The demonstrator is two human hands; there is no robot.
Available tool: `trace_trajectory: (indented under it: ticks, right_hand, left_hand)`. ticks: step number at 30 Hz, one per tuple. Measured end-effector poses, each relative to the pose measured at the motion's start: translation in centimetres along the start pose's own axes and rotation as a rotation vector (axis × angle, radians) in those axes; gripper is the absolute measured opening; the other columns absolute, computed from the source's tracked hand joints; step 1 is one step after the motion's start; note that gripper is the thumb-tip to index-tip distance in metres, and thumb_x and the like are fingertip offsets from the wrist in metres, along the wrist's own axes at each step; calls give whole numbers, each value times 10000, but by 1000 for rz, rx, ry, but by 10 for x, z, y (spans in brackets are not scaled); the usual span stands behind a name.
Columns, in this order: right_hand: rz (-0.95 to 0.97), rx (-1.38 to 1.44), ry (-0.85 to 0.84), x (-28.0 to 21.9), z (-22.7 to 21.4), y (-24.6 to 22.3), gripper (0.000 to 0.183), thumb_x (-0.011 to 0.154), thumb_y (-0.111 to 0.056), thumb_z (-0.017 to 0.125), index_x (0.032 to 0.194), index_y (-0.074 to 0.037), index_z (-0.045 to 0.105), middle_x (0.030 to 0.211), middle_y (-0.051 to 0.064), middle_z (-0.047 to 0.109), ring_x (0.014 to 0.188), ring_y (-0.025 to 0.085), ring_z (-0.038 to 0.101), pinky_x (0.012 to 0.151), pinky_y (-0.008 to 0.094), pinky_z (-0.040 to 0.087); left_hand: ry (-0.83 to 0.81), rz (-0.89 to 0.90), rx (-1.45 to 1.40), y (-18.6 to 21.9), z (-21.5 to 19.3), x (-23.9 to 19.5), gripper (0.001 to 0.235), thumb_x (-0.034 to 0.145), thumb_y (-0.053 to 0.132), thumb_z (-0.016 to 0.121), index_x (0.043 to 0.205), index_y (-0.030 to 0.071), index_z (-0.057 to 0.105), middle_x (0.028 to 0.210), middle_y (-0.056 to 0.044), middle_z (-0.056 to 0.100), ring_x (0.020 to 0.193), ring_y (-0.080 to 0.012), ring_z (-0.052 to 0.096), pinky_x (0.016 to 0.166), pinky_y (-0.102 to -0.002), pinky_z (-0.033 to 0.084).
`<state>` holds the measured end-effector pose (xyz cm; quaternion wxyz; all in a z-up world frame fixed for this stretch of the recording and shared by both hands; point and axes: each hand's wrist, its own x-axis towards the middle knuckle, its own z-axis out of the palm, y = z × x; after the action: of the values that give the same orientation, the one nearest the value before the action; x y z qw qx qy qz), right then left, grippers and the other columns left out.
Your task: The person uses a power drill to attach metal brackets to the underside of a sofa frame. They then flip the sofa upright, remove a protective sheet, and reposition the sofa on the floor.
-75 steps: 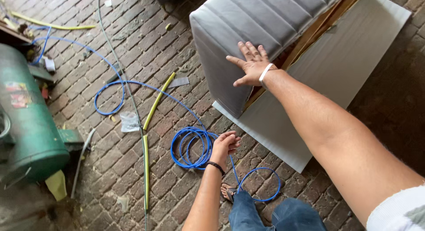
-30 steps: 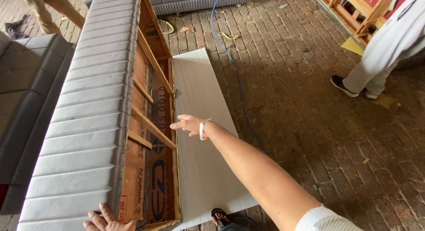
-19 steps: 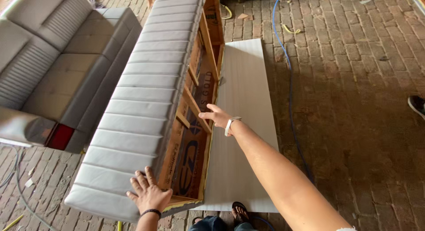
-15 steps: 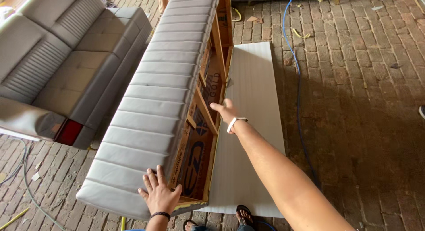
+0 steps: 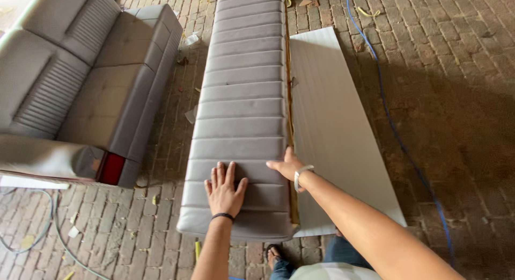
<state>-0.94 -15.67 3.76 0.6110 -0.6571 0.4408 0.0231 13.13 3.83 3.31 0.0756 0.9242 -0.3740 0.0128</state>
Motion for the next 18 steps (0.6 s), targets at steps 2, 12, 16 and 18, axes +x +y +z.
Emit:
trace_trajectory:
  ticks: [2, 12, 16, 18]
  right_hand:
    - [-4, 61, 108, -6, 31, 16, 1114, 847, -614, 679, 1613, -20, 129, 1520, 258, 464, 1367, 361, 529, 1051, 465, 501]
    - [47, 558, 147, -27, 81, 74, 883, 766, -628, 700, 1373, 7, 608, 1327, 245, 699, 1177, 326, 686, 982, 419, 539]
    - [43, 524, 157, -28, 74, 78, 904, 790, -658, 679, 1425, -23, 582, 1474, 191, 582, 1364, 282, 523, 1126, 403, 383]
    - [45, 502, 157, -26, 75, 77, 912, 786, -672, 664, 1442, -43, 578, 1511, 178, 546, 1414, 279, 467, 1164, 417, 332]
  left_hand:
    - [-18, 4, -7, -3, -10, 9, 761, 908, 619, 538, 1569, 303, 333, 1676, -73, 210, 1543, -293, 154, 1218, -549, 103]
    - [-84, 18, -92, 3, -18, 3, 771, 912, 615, 529, 1571, 268, 326, 1675, -102, 192, 1549, -319, 130, 1227, -573, 54]
    - [-27, 59, -105, 3, -8, 0, 765, 923, 591, 522, 1581, 253, 328, 1684, -110, 191, 1553, -316, 137, 1228, -571, 64]
    - [-23, 69, -90, -1, -7, 2, 768, 928, 593, 517, 1585, 248, 319, 1684, -114, 180, 1551, -318, 132, 1221, -578, 62]
